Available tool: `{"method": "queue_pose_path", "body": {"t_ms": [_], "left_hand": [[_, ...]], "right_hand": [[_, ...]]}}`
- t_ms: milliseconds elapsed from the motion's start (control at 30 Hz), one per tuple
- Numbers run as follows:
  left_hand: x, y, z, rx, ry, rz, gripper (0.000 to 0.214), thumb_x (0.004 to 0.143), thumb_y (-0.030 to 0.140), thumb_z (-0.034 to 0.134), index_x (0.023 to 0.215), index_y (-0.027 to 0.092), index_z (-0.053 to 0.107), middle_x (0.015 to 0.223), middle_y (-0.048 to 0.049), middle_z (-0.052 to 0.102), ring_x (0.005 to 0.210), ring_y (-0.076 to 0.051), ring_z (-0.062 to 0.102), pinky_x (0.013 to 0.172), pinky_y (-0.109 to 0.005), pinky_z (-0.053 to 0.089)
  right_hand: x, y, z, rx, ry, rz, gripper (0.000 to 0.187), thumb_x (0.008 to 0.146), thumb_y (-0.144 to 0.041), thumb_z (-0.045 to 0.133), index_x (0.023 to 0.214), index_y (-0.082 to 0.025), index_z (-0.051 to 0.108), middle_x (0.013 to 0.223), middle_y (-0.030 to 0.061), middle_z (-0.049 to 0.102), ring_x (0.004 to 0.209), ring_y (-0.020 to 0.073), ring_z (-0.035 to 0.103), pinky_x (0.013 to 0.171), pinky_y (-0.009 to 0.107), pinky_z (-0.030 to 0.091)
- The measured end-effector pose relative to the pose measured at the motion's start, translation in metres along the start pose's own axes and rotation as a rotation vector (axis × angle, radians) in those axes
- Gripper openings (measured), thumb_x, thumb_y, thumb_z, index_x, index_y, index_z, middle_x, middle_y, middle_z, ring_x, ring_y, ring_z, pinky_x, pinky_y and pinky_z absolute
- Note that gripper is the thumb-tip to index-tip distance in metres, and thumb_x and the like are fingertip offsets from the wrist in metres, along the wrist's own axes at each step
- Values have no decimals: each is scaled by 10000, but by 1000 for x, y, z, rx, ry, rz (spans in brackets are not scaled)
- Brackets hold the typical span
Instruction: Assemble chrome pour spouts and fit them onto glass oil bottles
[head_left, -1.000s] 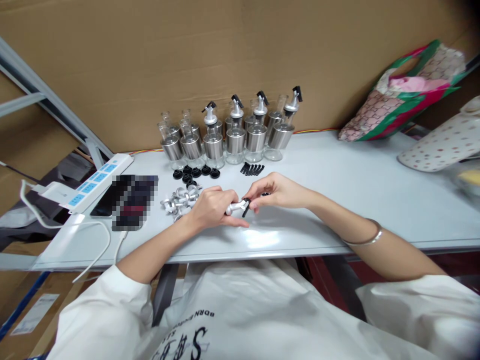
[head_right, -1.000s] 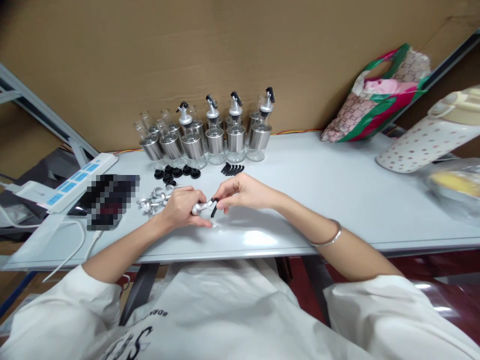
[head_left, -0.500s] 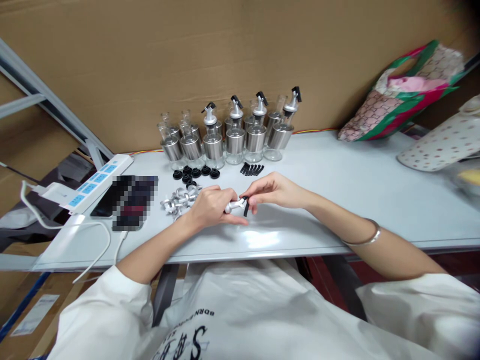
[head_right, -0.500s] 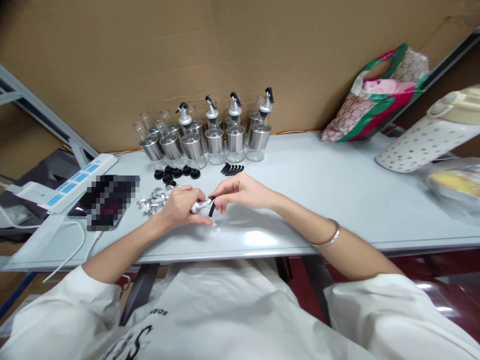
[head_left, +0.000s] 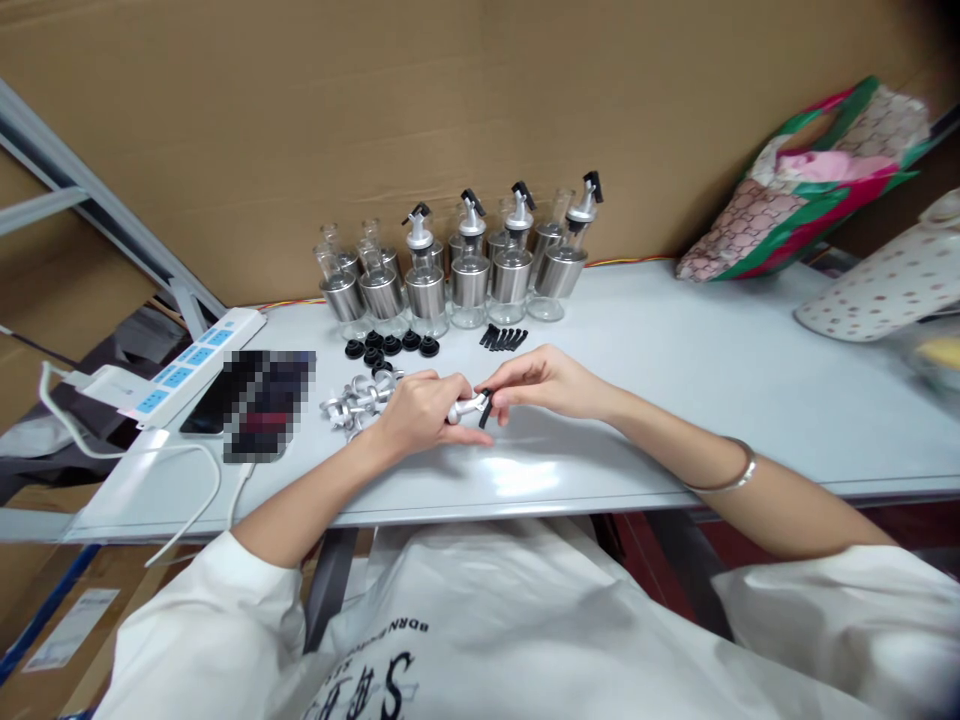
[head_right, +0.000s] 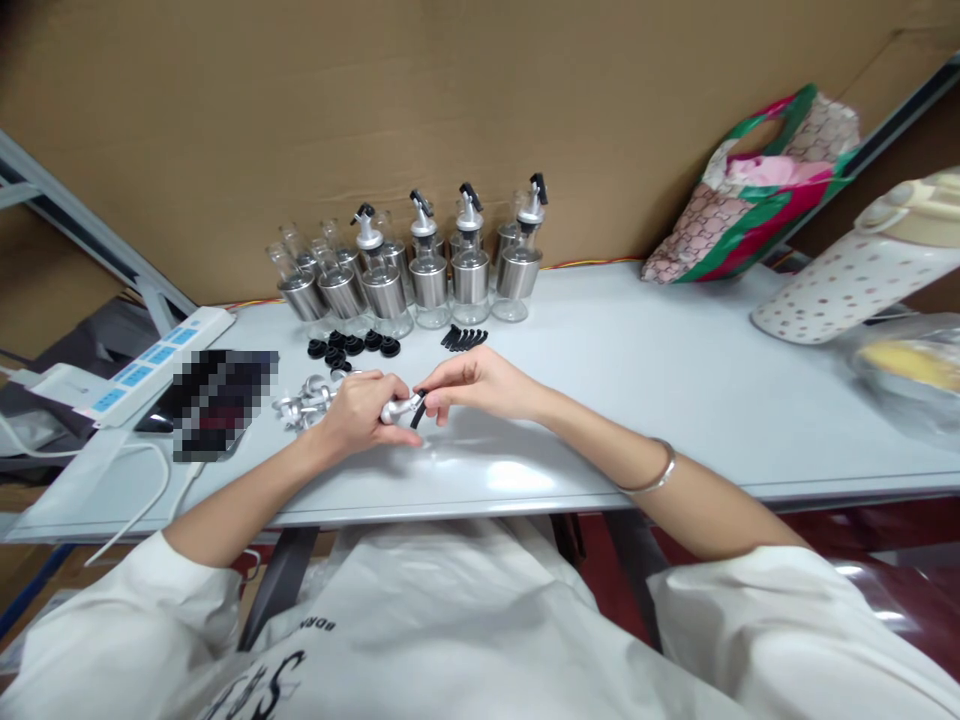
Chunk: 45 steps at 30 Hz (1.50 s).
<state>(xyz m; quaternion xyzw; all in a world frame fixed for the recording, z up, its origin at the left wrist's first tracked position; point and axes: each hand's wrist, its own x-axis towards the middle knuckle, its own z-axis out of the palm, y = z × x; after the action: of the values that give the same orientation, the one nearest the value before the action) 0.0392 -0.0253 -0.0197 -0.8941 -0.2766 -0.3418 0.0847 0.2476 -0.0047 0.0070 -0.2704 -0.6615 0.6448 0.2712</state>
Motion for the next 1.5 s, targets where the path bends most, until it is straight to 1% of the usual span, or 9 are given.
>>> {"method": "queue_pose_path", "body": {"t_ms": [233,367,467,600,733,1000,1167,1400,1500], "left_hand": [[-2,-1,1,-39,-27,-59,658,764,774,304,760,159,538,521,14,549,456,-109,499,520,-234,374],[0,1,1,-60,25,-55,622,773,754,333,730,162,517,496,27,534,433,-99,495,494,-216,365],[1,3,1,-55,60,-35,597,792,731,336,708,163,500,489,28,534,411,-92,487,474,-208,356],[2,2,0,-37,11,-4,574,823,698,320,723,162,499,513,19,561,414,-98,504,473,-211,359],[0,0,1,-9,-35,-7,562,833,685,300,745,163,487,555,5,589,440,-107,533,467,-215,361],[-1,2,3,-21,-6,53,451,900,578,327,765,164,444,588,4,598,470,-102,552,486,-208,385],[-1,3,3,-29,-11,28,427,910,560,332,748,177,427,551,27,548,438,-87,499,464,-195,365],[-1,4,4,-40,15,54,318,919,442,376,747,178,421,540,35,510,433,-79,450,449,-181,352],[-1,4,4,-38,3,44,268,905,391,398,739,181,418,539,40,496,432,-78,433,446,-182,342]], "right_hand": [[-1,0,7,49,59,-3,250,628,-271,784,835,-137,749,688,27,719,549,119,634,620,286,541],[-1,0,7,47,71,-3,255,619,-282,787,827,-139,749,711,34,727,546,118,635,606,278,546],[0,0,7,45,61,5,254,604,-268,795,816,-136,749,684,27,722,542,119,632,606,278,542],[1,4,5,53,47,4,225,593,-233,802,788,-134,749,624,10,708,528,107,628,589,251,522],[1,7,3,94,46,8,209,585,-212,805,770,-135,747,628,13,717,525,104,638,584,240,517],[2,8,2,102,34,10,176,592,-194,802,748,-133,746,593,14,716,539,106,653,603,228,513],[4,14,0,116,30,4,182,598,-191,798,763,-134,747,605,13,720,552,110,657,620,236,521],[5,16,1,91,22,-8,176,605,-197,796,763,-140,746,610,9,722,565,108,662,633,230,521],[5,15,1,74,28,5,174,604,-203,795,754,-132,744,601,11,719,559,114,661,628,238,520]]}}
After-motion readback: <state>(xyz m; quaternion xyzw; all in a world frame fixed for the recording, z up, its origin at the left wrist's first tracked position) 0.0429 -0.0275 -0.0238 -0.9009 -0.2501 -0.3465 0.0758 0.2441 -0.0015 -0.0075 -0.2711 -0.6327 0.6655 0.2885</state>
